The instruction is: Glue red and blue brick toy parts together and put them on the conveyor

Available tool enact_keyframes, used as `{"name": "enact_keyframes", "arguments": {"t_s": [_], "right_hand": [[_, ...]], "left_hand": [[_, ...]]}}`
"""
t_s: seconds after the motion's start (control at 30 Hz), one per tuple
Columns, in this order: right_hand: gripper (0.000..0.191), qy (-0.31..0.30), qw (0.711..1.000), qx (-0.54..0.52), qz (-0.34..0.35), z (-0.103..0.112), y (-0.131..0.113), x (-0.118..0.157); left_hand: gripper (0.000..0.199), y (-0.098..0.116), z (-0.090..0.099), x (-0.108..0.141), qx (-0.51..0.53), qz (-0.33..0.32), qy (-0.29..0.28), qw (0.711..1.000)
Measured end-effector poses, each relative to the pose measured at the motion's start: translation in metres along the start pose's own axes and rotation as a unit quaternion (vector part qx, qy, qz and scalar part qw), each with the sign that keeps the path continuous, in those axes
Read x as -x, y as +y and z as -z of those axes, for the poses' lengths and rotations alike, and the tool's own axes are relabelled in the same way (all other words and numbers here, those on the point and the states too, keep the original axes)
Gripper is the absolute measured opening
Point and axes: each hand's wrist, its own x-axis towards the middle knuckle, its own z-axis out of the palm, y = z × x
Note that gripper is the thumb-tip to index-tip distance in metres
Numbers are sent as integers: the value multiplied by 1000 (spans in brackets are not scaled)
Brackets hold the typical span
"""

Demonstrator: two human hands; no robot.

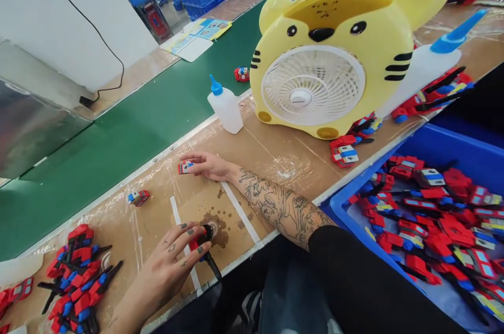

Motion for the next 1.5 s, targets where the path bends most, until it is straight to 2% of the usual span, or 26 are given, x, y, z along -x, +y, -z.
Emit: {"name": "enact_keyframes", "arguments": {"t_s": [0.1,0.23,0.43,0.53,0.6,0.67,0.73,0.77,0.8,0.87,0.93,0.97,1.0,1.07,1.13,1.23,1.33,1.43,1.5], "right_hand": [[47,14,1000,-18,15,-1,-1,-1],[52,0,999,-47,6,-4,-2,1],[51,-25,1000,-7,-15,0,-1,2],[49,-27,1000,16,1,2,0,1],[48,-27,1000,10,12,1,0,1],[49,-21,1000,-11,12,-2,-1,2],[52,-16,999,-29,2,-6,-1,4],[53,-15,999,-32,-5,-7,0,5],[53,-16,999,-31,-12,-9,1,6],[54,-19,999,-23,-22,-11,3,8],[55,-14,1000,-16,-22,-11,5,8],[56,-9,1000,-13,-22,-10,5,8],[57,-4,1000,-10,-22,-10,5,8],[58,2,1000,-3,-21,-10,5,8],[59,0,1000,4,-19,-10,4,8],[59,0,1000,23,-14,-12,7,7],[59,21,995,92,15,-12,12,6],[66,44,972,224,47,-11,16,6],[67,57,940,327,75,-12,17,7]], "left_hand": [[44,0,2,-10,-16,-14,-30,999],[40,1,2,-13,-13,-12,-40,999],[44,5,1,-9,4,5,-40,999],[45,5,-4,-4,35,31,-9,999],[45,3,-8,1,80,65,39,994],[43,0,-14,5,159,123,92,975],[36,-5,-20,7,269,206,152,929],[33,-9,-24,7,328,252,192,890],[31,-13,-28,5,385,296,241,841],[33,-22,-36,-3,478,363,347,720],[41,-34,-40,-13,537,389,434,610],[43,-39,-41,-18,555,392,464,569],[45,-45,-41,-23,566,392,485,539],[45,-53,-41,-31,579,391,503,509],[45,-58,-40,-36,578,393,500,512],[47,-63,-42,-40,567,402,471,544],[52,-70,-46,-41,544,421,447,572],[51,-78,-50,-44,531,441,428,583],[44,-81,-51,-49,527,445,418,591]]}}
